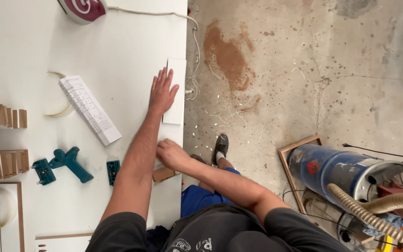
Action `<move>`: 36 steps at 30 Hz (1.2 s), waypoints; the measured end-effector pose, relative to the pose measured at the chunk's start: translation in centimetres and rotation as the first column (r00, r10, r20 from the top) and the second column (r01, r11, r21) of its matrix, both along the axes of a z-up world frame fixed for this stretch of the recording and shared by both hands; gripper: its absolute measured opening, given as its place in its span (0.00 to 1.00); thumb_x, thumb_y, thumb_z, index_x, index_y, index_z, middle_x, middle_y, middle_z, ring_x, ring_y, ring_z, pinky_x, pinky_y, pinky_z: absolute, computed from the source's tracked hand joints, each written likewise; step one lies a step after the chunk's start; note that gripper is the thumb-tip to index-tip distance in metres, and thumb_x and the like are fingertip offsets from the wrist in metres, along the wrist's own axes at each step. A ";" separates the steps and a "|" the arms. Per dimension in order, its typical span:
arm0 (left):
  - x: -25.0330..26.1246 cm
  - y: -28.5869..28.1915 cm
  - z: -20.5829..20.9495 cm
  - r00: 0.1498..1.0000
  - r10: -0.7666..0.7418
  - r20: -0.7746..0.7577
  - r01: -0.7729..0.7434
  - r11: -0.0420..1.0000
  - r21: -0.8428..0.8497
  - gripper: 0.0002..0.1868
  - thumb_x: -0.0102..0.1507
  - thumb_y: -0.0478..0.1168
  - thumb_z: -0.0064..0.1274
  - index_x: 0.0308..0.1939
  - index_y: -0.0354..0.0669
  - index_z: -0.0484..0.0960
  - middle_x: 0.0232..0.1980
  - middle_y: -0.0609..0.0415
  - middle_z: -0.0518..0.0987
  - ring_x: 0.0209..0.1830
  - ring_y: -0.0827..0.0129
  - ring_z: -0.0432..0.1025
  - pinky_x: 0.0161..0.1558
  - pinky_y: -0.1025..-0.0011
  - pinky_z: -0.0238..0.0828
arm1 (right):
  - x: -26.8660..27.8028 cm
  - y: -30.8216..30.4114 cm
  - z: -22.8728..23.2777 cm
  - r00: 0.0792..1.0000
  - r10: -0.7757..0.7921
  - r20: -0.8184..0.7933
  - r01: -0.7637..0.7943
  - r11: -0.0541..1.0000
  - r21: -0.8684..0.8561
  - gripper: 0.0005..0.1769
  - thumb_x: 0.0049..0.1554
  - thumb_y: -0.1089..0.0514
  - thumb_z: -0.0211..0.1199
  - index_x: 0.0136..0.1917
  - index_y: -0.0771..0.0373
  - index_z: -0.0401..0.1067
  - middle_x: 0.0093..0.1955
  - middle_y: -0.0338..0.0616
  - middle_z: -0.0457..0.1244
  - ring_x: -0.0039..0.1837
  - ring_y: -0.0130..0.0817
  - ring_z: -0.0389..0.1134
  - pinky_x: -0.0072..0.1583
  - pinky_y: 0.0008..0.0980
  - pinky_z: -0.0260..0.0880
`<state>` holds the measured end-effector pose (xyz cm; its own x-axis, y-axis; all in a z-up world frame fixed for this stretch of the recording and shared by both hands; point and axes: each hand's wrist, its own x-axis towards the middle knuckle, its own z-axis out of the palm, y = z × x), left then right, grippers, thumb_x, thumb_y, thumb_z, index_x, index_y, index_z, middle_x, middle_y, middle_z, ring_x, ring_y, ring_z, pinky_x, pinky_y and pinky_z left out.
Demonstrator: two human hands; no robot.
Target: The person sands the edges of a white wooden board with a sanding block, then uses a scraper to remove excess material. They apply edge banding to the board's edge and use an iron to press it down. Finally, they use a clamp to secure the board while the banding adheres.
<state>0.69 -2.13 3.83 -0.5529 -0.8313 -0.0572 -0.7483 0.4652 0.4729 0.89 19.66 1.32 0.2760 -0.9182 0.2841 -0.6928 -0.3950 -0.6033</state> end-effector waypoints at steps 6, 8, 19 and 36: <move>-0.6 1.2 -0.2 0.994 0.087 0.063 -0.087 0.996 -0.004 0.27 0.77 0.55 0.34 0.80 0.62 0.58 0.84 0.51 0.51 0.84 0.61 0.45 0.81 0.54 0.30 | -0.2 2.0 0.6 0.996 0.090 -0.007 -0.090 0.996 0.011 0.17 0.54 0.46 0.62 0.50 0.58 0.70 0.47 0.43 0.59 0.53 0.44 0.65 0.55 0.39 0.67; -0.3 1.3 -1.2 0.994 0.097 0.059 -0.097 0.995 0.002 0.28 0.76 0.56 0.35 0.80 0.63 0.57 0.84 0.53 0.51 0.85 0.63 0.44 0.82 0.56 0.29 | -0.4 3.0 1.3 0.993 0.114 -0.017 -0.114 0.993 0.013 0.22 0.52 0.42 0.64 0.52 0.59 0.69 0.49 0.44 0.59 0.55 0.44 0.64 0.57 0.40 0.66; -0.2 2.1 -3.8 0.992 0.127 -0.010 -0.127 0.982 -0.139 0.28 0.74 0.55 0.40 0.79 0.63 0.61 0.83 0.54 0.56 0.83 0.62 0.49 0.81 0.55 0.34 | -2.5 7.4 5.2 0.973 0.214 -0.089 -0.211 0.977 0.045 0.31 0.50 0.52 0.72 0.63 0.64 0.67 0.65 0.53 0.61 0.73 0.52 0.59 0.72 0.48 0.58; -0.2 2.2 -4.8 0.987 0.136 -0.088 -0.154 0.957 -0.245 0.27 0.73 0.56 0.44 0.76 0.63 0.67 0.80 0.54 0.61 0.81 0.63 0.54 0.80 0.58 0.35 | -14.4 3.5 10.1 -0.304 -0.558 0.772 -0.433 0.803 0.410 0.30 0.58 0.61 0.59 0.74 0.58 0.62 0.63 0.55 0.67 0.62 0.47 0.72 0.59 0.45 0.77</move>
